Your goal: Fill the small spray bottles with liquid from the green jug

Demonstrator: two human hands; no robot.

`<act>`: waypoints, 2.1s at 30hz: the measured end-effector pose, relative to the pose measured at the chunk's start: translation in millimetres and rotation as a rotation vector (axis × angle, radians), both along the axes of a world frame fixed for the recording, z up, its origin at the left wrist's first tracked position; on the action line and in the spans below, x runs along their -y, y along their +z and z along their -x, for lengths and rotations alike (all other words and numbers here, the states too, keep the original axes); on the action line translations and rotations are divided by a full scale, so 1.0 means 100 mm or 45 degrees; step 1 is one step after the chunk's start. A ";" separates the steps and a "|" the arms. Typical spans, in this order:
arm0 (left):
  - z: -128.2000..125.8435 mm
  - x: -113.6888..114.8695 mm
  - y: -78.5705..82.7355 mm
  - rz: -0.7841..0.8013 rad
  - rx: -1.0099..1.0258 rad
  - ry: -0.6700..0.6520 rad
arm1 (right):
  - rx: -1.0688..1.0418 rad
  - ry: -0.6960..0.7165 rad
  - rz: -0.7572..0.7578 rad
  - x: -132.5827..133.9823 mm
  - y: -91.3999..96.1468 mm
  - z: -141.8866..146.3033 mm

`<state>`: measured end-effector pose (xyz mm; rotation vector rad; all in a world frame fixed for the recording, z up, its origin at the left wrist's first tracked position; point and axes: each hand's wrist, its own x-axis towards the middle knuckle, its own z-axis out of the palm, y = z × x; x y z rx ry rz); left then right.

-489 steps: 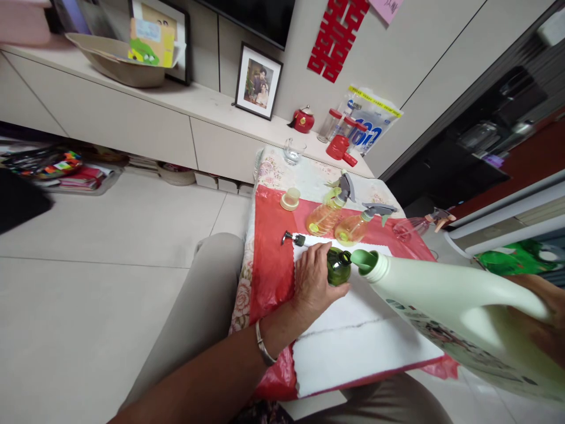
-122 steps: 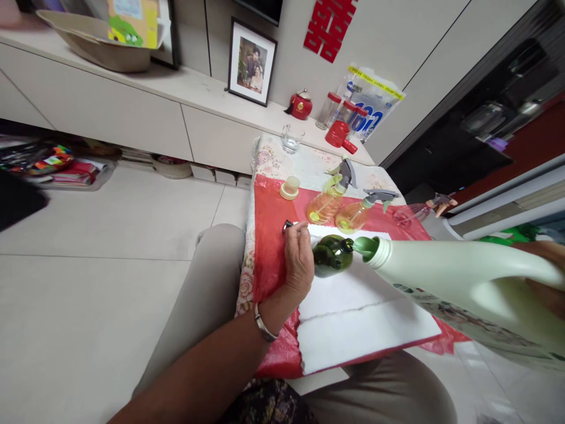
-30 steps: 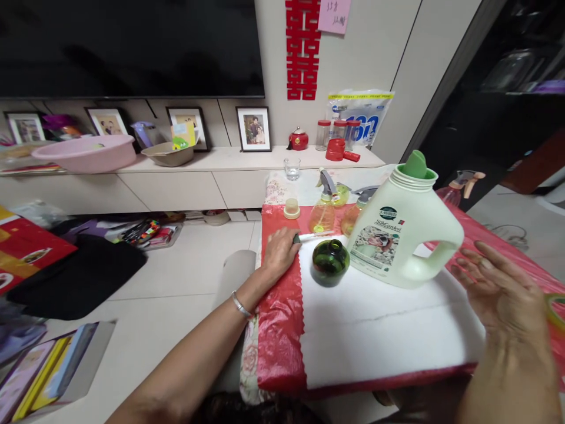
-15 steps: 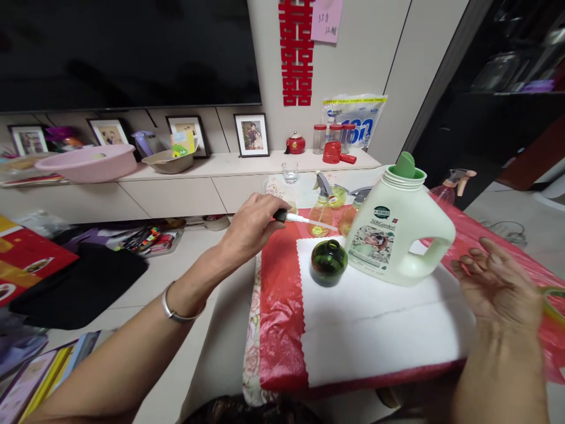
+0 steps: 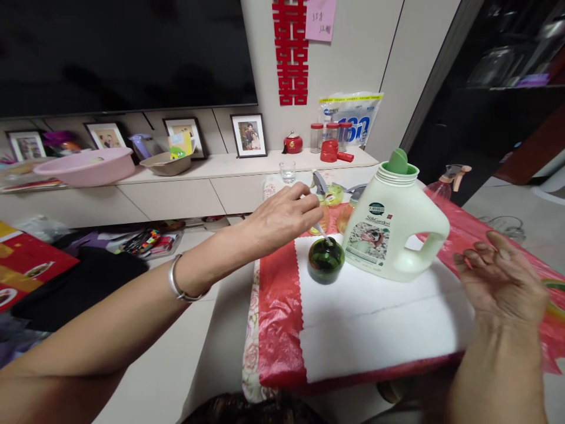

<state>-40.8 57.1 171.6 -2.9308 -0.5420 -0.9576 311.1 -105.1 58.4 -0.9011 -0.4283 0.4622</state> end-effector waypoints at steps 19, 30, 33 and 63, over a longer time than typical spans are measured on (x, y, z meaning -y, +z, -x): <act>-0.47 0.18 -0.05 -0.023 -0.504 -0.377 | 0.464 0.219 -0.037 0.16 0.38 0.39; -0.24 0.07 -0.29 0.422 -0.069 -0.265 | 1.084 0.714 0.349 -0.13 0.34 0.96; -0.13 0.08 -0.49 0.475 0.172 -0.053 | 1.133 0.663 0.385 -0.22 0.28 1.11; -0.56 0.49 -1.23 1.155 0.984 0.189 | 1.563 0.523 0.370 -0.50 -0.03 1.44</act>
